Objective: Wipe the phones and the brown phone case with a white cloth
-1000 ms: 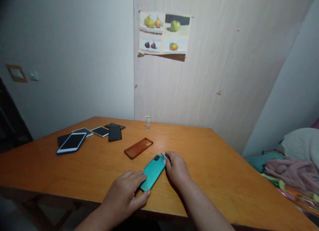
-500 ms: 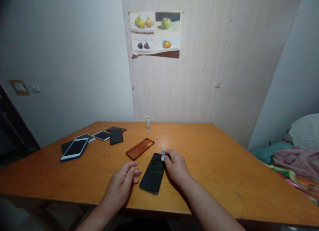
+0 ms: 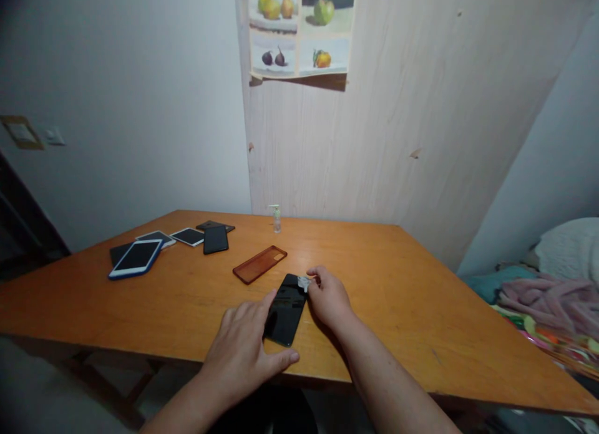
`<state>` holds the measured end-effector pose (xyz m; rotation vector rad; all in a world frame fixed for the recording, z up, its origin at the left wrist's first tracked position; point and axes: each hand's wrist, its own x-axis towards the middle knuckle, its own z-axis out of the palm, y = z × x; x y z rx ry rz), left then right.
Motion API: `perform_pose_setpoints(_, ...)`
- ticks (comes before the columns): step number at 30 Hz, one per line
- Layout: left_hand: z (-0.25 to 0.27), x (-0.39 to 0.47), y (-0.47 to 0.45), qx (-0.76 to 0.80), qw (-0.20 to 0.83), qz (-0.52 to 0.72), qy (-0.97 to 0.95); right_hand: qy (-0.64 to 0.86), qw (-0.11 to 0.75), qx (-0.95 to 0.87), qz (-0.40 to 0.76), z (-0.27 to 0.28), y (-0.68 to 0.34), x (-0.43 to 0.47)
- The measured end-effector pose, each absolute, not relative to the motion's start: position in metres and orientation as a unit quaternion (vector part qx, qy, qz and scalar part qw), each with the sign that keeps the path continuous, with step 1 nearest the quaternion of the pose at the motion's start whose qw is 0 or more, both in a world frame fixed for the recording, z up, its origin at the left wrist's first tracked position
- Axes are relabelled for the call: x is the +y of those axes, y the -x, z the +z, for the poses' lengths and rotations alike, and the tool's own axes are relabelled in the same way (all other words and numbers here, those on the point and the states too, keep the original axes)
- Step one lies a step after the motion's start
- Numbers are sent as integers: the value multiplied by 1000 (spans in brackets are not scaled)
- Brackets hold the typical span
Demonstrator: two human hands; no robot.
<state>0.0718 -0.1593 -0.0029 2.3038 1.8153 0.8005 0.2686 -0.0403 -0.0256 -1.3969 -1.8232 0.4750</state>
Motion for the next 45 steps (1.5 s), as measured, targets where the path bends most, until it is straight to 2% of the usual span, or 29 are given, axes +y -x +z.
perform_pose_setpoints(6,-1,-152,-59,615,44,245,-748,535,328,-773,97,-19,-273,-46)
perform_pose_setpoints(18,-4,-148,-46,664,29,244,-707,495,370,-786,33,-17,-272,-49)
perform_pose_setpoints(24,-5,-150,-48,671,30,257,-695,444,262,-855,57,-8,-250,-80)
perform_pose_setpoints(28,-6,-153,-48,663,31,269,-698,349,149,-917,128,5,-237,-122)
perform_pose_setpoints(30,-6,-153,-48,659,33,276,-699,335,123,-923,144,9,-241,-127)
perform_pose_setpoints(36,-4,-154,-51,664,32,285,-690,481,125,-862,96,7,-256,-95)
perform_pose_setpoints(42,-7,-153,-49,661,40,284,-693,356,112,-916,145,11,-235,-119)
perform_pose_setpoints(45,-8,-153,-50,660,36,291,-692,417,128,-889,138,9,-244,-101)
